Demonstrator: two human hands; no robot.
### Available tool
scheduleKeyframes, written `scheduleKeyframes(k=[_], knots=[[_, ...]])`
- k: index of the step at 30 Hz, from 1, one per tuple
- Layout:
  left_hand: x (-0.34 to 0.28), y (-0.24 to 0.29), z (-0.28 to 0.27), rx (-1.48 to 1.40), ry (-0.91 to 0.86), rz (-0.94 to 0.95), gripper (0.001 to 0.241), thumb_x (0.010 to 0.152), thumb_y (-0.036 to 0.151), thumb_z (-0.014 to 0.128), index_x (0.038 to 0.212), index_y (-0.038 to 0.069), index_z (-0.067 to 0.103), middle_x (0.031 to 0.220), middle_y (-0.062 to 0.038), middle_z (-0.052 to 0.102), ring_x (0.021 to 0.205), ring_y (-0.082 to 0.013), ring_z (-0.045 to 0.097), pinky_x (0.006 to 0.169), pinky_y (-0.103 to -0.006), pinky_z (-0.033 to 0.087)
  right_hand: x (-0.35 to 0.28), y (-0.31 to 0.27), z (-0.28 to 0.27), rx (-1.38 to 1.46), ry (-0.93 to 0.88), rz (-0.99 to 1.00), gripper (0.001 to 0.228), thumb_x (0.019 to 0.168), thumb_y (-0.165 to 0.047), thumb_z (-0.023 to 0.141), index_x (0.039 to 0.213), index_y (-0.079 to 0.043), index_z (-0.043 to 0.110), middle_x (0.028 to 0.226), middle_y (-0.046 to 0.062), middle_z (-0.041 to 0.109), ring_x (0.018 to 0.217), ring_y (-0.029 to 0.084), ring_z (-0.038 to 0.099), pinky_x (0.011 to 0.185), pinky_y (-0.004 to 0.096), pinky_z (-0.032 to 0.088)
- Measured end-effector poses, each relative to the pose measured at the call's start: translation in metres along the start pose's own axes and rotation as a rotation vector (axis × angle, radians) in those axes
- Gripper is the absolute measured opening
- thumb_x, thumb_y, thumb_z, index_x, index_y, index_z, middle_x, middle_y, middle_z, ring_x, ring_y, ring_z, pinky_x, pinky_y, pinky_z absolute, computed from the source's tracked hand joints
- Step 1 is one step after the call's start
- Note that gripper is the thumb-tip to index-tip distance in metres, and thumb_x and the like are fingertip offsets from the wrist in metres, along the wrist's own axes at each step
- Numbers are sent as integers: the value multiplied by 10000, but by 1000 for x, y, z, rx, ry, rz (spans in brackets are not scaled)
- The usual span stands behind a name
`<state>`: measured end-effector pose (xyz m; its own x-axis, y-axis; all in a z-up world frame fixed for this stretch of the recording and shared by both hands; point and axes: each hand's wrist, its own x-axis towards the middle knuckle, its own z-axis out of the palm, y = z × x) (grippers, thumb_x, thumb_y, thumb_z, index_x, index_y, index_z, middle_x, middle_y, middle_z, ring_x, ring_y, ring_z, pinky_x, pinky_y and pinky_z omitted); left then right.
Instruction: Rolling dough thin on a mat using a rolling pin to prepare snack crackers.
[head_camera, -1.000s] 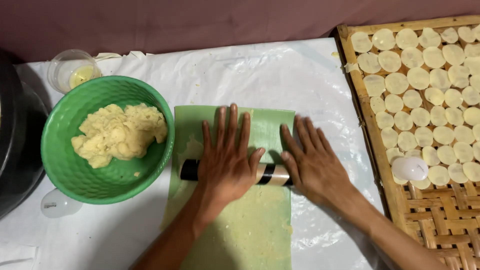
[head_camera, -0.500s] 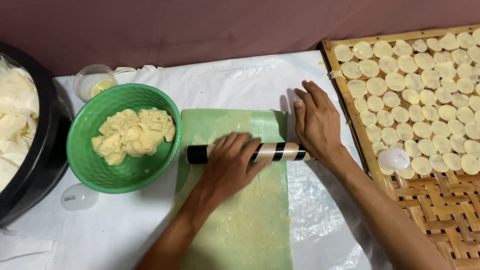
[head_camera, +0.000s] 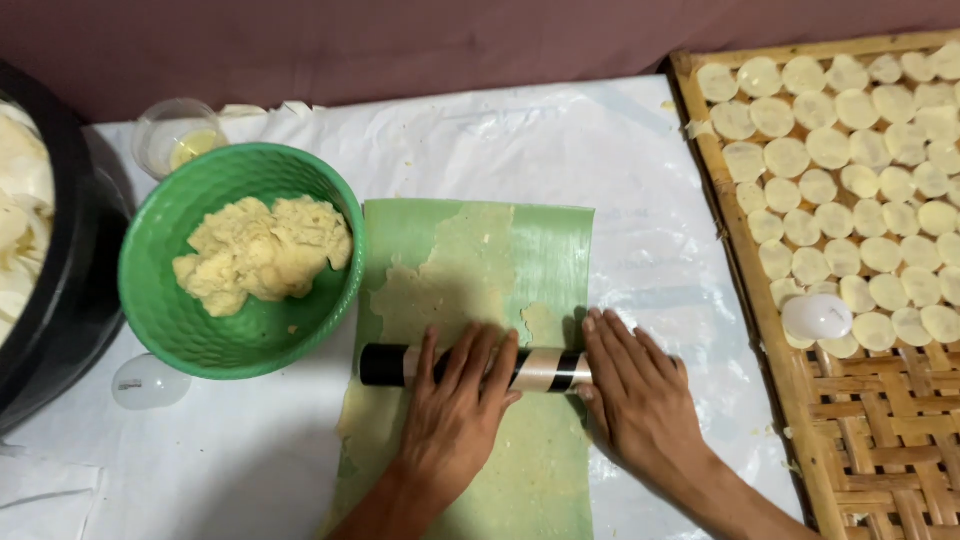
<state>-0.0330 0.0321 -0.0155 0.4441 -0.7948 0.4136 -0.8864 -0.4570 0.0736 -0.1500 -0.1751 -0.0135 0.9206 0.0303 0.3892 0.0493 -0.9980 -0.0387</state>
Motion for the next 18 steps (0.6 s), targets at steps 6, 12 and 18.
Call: scheduleKeyframes(k=[6, 12, 18], knots=[[64, -21, 15, -31, -106, -138, 732, 1079, 505, 356, 1534, -67, 401, 1637, -243, 360, 1550, -380, 290, 1252, -642, 138, 63, 36, 11, 8, -306, 106, 657, 1118, -446, 96, 1602, -34, 263, 1668, 212, 253, 1568, 338, 204, 1268, 472, 156], [124, -61, 50, 8, -56, -232, 801, 1068, 601, 396, 1615, 20, 330, 1680, -280, 157, 1574, -446, 143, 1226, -712, 116, 125, 73, 23, 135, -211, 238, 638, 1115, -405, 197, 1635, -36, 225, 1681, 278, 155, 1567, 413, 83, 1266, 512, 98], [64, -19, 11, -53, -73, -167, 768, 1085, 560, 314, 1620, 17, 217, 1687, -229, 273, 1582, -368, 269, 1279, -630, 128, 65, 29, 7, 1, -224, 162, 718, 1095, -519, 33, 1643, -64, 123, 1701, 202, 156, 1592, 327, 101, 1290, 445, 92]])
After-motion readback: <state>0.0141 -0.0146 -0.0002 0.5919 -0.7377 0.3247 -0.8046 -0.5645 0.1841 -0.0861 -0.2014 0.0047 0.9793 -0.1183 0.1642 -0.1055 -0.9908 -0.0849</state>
